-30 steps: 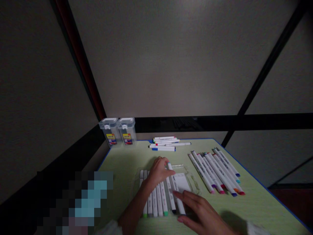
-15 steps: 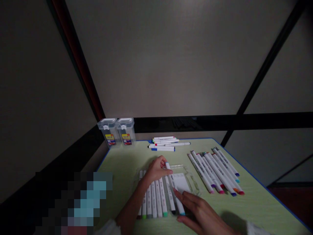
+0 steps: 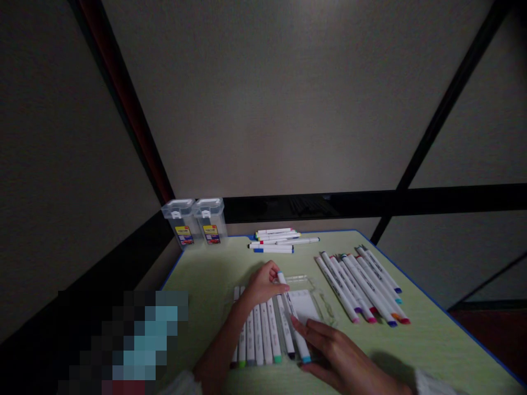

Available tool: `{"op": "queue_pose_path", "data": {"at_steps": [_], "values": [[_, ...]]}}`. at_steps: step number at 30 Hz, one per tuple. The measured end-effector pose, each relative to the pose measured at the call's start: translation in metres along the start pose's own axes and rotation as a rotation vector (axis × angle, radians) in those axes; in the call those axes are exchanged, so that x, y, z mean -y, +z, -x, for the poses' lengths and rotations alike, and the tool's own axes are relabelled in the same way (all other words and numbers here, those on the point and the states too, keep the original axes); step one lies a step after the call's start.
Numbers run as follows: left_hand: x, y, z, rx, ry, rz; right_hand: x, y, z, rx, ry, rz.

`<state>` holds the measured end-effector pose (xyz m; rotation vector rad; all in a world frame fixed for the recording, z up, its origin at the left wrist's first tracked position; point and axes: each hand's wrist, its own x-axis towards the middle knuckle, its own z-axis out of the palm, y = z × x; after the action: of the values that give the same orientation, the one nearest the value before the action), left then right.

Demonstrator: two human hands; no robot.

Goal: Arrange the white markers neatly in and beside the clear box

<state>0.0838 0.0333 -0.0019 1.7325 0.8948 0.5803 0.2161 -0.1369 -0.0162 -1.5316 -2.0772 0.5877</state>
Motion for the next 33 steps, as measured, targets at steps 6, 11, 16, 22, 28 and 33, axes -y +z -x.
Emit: {"op": "queue_pose_path", "data": {"at_steps": [6, 11, 16, 22, 28, 33], "values": [[0.003, 0.0, -0.001, -0.005, 0.009, -0.012, 0.001, -0.001, -0.002, -0.013, -0.014, -0.018], [0.003, -0.001, -0.002, -0.019, -0.009, -0.04, 0.006, -0.005, -0.002, -0.031, -0.025, -0.033], [0.005, -0.001, -0.002, -0.017, -0.001, -0.035, 0.006, -0.005, -0.002, -0.007, -0.046, -0.02], [0.008, -0.001, -0.002, -0.024, 0.0, -0.017, 0.007, -0.006, -0.002, 0.01, -0.04, 0.0], [0.01, 0.001, -0.003, -0.039, 0.026, -0.046, 0.01, -0.007, -0.003, 0.019, -0.036, 0.041], [0.01, 0.002, -0.003, -0.042, 0.032, -0.088, 0.013, -0.008, -0.006, 0.04, -0.041, 0.098]]}}
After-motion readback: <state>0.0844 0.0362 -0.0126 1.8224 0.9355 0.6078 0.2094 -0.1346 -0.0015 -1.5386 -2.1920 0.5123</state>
